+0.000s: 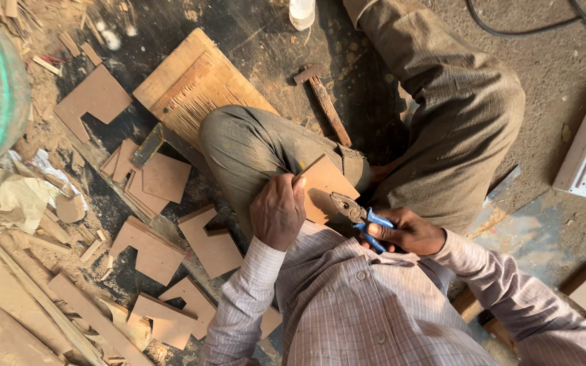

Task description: The person sits cross-legged on the workshop floor and pulls nails out of small cut wooden pieces using pliers, working one piece at a time on their lap. They occasionally hammer the pieces and file or scrape the wood surfaces, setting finished pieces aside among a pile of shaped wood cutouts.

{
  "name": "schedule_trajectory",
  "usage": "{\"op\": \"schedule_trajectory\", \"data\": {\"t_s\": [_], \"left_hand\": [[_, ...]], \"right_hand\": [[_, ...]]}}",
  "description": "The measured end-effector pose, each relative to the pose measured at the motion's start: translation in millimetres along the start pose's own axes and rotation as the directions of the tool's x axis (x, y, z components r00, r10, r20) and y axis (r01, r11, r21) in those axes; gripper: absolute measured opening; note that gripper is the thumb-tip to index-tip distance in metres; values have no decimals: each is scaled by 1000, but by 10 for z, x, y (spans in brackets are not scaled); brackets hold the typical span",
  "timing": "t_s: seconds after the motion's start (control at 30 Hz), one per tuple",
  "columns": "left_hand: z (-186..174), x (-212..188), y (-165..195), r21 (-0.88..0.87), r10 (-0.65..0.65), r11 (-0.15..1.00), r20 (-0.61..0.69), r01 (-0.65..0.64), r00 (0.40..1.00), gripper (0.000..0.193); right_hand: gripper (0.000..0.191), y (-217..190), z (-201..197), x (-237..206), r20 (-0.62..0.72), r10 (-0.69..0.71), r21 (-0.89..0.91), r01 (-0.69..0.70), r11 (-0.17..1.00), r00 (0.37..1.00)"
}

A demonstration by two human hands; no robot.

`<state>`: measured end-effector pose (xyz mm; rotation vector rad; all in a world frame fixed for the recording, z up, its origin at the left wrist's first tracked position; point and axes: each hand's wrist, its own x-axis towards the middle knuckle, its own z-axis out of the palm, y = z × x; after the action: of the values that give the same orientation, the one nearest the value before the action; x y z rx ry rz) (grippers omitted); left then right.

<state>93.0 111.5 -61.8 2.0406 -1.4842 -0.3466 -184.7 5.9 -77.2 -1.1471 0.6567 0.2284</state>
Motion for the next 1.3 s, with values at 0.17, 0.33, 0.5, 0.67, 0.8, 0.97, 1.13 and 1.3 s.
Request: {"op": "schedule_trajectory", "data": {"t_s": [0.17, 0.33, 0.5, 0.67, 0.8, 0.97, 1.13, 1.3], "left_hand": [[-104, -20, 133, -89, -167, 982, 11, 167, 986, 26], [-103, -44, 196, -100, -233, 967, 7, 233, 972, 25], [-95, -69, 255, -107, -249, 963, -4, 247, 969, 24], [-81, -68, 293, -107, -248, 964, -22, 244, 968, 24], [-88, -58, 278, -106, -226, 969, -21, 222, 974, 24], [-100, -56, 292, -90, -191, 979, -70, 185, 979, 25], [-115, -32, 343, -75, -224, 973, -56, 220, 973, 24], [-209, 30, 369, -63, -199, 979, -42, 196, 979, 26]], "right_hand": [[35, -3, 138, 172, -57, -81, 92, 86, 992, 995], [39, -4, 200, 264, -63, -123, 146, 131, 981, 990], [38, 16, 250, 287, -86, -58, 260, 79, 963, 995], [39, 28, 219, 353, -103, -55, 253, 80, 964, 993], [40, 18, 215, 406, -50, -29, 272, 42, 961, 998], [40, 49, 232, 457, -62, -14, 292, 31, 956, 998], [38, 112, 233, 513, -64, -17, 313, 36, 949, 998], [38, 60, 209, 503, -2, -3, 380, 3, 925, 1000]]}}
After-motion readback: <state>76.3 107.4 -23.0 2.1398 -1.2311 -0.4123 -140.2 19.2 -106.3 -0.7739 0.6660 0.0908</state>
